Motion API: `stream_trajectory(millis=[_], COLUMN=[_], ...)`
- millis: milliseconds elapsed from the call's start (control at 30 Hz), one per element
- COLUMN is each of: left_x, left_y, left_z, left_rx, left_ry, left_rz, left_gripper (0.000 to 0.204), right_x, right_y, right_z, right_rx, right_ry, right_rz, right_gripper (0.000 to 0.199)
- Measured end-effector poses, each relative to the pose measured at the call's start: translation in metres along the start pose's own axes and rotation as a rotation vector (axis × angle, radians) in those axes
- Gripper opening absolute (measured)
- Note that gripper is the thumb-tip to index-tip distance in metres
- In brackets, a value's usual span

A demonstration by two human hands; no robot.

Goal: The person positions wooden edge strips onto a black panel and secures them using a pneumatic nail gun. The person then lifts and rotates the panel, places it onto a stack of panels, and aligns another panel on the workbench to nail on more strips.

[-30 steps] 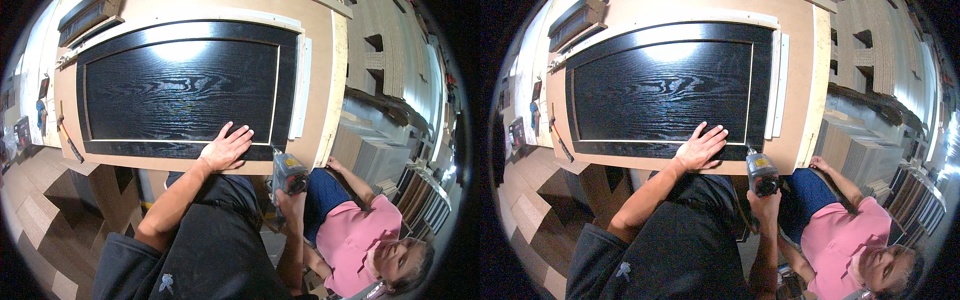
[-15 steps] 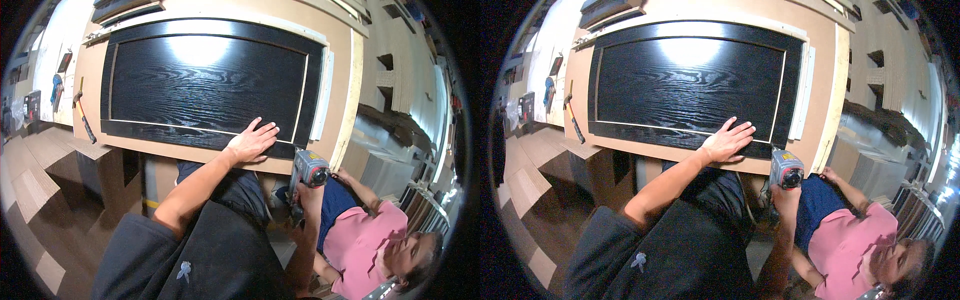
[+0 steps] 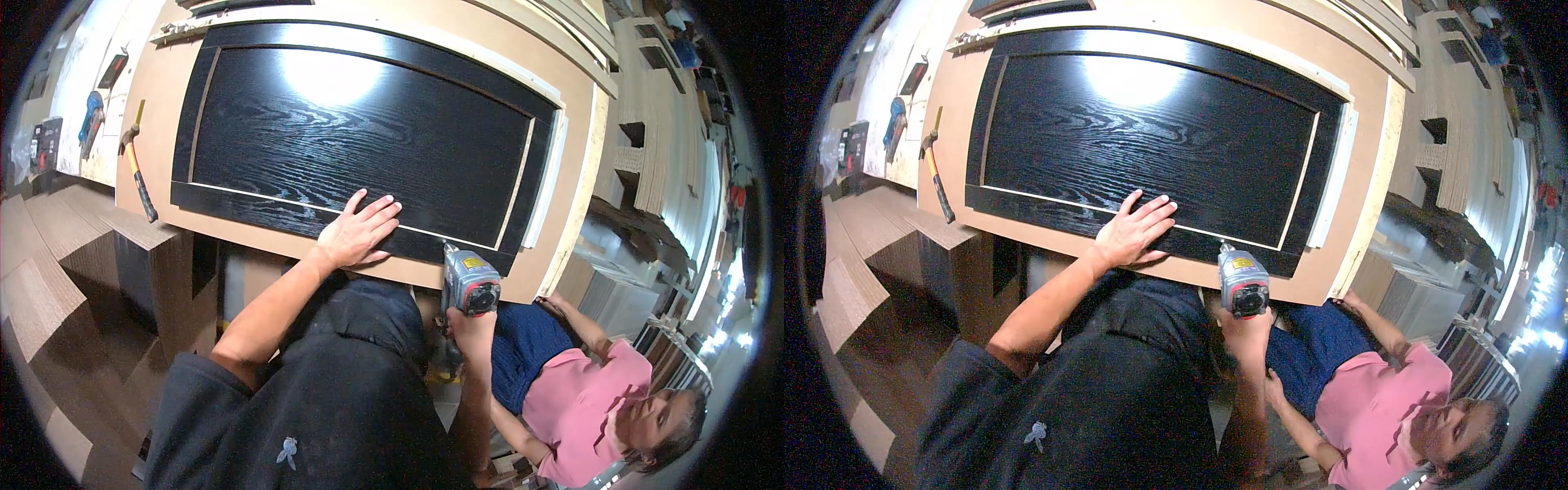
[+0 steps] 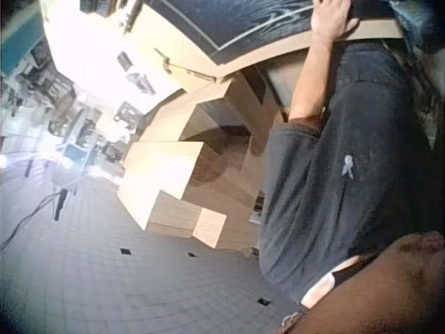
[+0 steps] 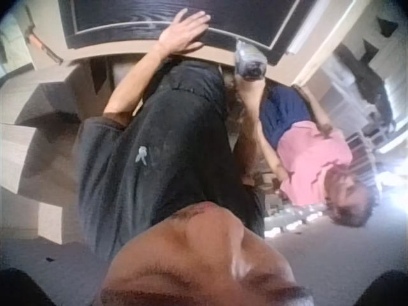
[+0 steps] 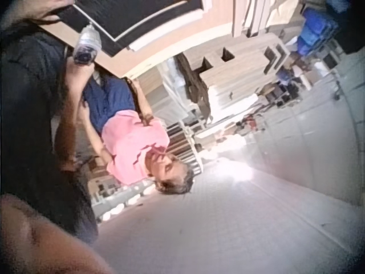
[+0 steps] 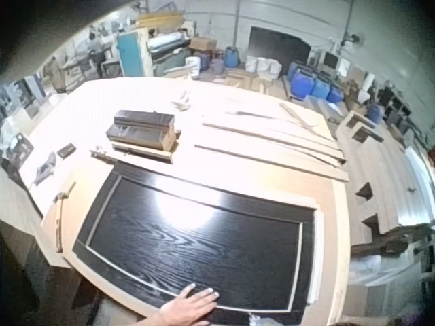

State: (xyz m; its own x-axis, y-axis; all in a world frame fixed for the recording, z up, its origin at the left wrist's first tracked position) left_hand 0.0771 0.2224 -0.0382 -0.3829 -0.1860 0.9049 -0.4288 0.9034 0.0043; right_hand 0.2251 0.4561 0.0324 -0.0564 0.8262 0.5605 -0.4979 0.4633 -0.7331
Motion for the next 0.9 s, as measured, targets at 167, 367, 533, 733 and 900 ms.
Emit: stream_trajectory(millis=[167,367,533,733,900], left_x=[-0.003,-0.001,0.004,0.001,0.033], left_y=[-0.003,-0.001,-0.005,-0.015,-0.109], left_z=[0.002,0.001,0.003,0.009,0.068], left_rx=[0.002,0.002,-0.003,0.013,0.132], left_ry=[-0.008,-0.019,-0.002,-0.006,0.043], left_rz=[-0.017,-0.006,-0.041,-0.011,-0.003], left_gripper=[0.060,0.060,0.060,0.064,0.065], right_x=[0.008,0.003,0.005,-0.004,-0.061], right_y=[-0.012,0.004,0.008,-0.016,-0.033], right_z=[0.035,-0.009,-0.010,0.044,0.065], right_rx=[-0.230,-0.201,-0.105,-0.126,-0.076], right_ry=[0.036,0.074,0.070,0.038,0.132], right_rz=[0.045,0.033,0.016,-0.028,0.023], right_gripper=[0.033,0.046,0.049,0.017,0.015])
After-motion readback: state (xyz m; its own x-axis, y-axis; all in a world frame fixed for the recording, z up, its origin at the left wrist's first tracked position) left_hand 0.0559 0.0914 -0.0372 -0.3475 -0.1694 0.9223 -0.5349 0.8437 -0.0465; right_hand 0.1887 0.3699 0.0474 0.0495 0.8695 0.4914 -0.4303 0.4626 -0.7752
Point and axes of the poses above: each hand's wrist, its own y-axis towards the middle knuckle, its own x-axis out of the back of the hand, z = x × y, the point moved 4 cm from there along y, towards the middle knuckle, and after that the axes turned 9 degrees about -x, right-handed, at the moved point
